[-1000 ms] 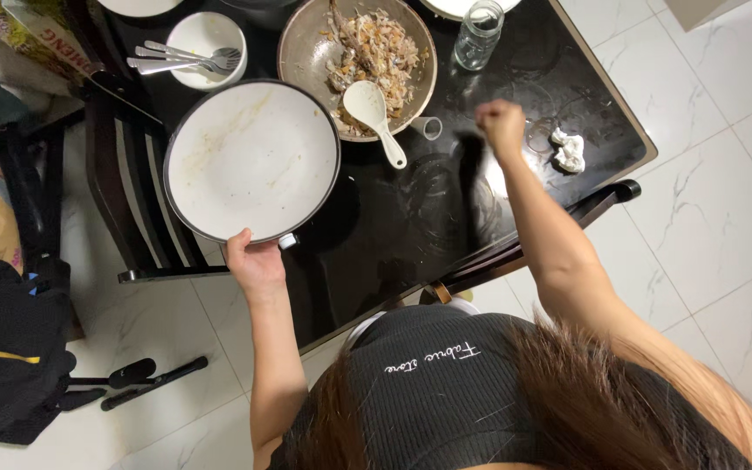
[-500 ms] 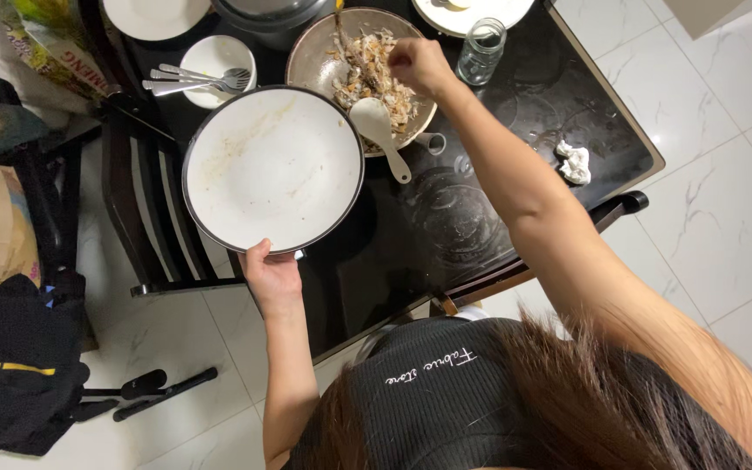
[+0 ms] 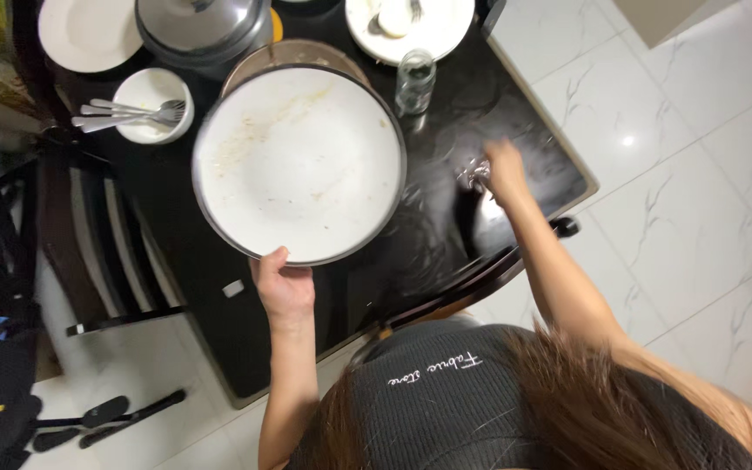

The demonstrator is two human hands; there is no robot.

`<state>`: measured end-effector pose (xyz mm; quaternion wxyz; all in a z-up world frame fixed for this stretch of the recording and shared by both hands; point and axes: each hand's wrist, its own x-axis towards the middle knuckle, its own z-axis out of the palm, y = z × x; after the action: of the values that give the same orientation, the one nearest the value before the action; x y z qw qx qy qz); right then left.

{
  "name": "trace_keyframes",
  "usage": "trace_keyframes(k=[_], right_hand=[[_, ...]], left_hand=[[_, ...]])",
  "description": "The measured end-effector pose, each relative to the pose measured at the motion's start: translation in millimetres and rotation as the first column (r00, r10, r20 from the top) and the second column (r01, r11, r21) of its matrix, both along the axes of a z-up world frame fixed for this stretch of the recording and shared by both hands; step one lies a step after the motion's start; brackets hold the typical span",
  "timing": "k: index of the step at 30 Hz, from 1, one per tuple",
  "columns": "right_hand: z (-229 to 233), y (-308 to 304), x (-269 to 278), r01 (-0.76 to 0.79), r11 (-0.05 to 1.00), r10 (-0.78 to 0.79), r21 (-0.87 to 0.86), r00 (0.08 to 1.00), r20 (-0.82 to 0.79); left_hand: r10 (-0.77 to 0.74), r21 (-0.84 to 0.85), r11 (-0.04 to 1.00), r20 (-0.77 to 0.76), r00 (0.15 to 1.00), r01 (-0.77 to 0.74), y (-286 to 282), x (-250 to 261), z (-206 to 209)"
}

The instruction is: The person clears a dining table after a meal by scraping leftover food from several plates into a large serving bowl. They stack the plates, gather cutlery into a bowl, wipe the table surface with a tissue, and move various items including cups and a bottle to the side.

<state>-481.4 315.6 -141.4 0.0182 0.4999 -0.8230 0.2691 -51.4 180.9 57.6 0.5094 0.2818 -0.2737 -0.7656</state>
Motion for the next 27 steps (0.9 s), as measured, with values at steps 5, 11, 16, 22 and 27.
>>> trace_keyframes(k=[5, 11, 16, 22, 27], right_hand=[[-32.3, 78.7, 8.6, 0.096, 0.995, -0.093, 0.031, 0.991, -0.094], [0.3, 100.1, -23.4, 0.136, 0.991, -0.134, 0.010, 0.963, 0.233], [-44.8, 75.9, -46.3, 0.103, 0.987, -0.157, 0.119, 0.726, 0.669], [-86.8, 8.1, 8.3, 0.069, 0.898, 0.410, -0.435, 0.230, 0.882], [-71.3, 17.4, -20.2, 0.172, 0.911, 0.391, -0.375, -0.067, 0.918]], left_hand=[[-0.040, 0.026, 0.999, -0.077, 0.996, 0.042, 33.9, -68.2, -14.5], [-0.089, 0.071, 0.994, 0.046, 0.995, 0.086, 62.7, -142.5, -42.1], [-0.074, 0.112, 0.990, -0.078, 0.994, 0.082, 82.9, -187.5, -52.7], [-0.166, 0.141, 0.975, -0.053, 0.985, 0.172, 96.1, -213.5, -60.9], [-0.232, 0.188, 0.949, -0.126, 0.964, 0.253, 108.4, -218.8, -70.3]])
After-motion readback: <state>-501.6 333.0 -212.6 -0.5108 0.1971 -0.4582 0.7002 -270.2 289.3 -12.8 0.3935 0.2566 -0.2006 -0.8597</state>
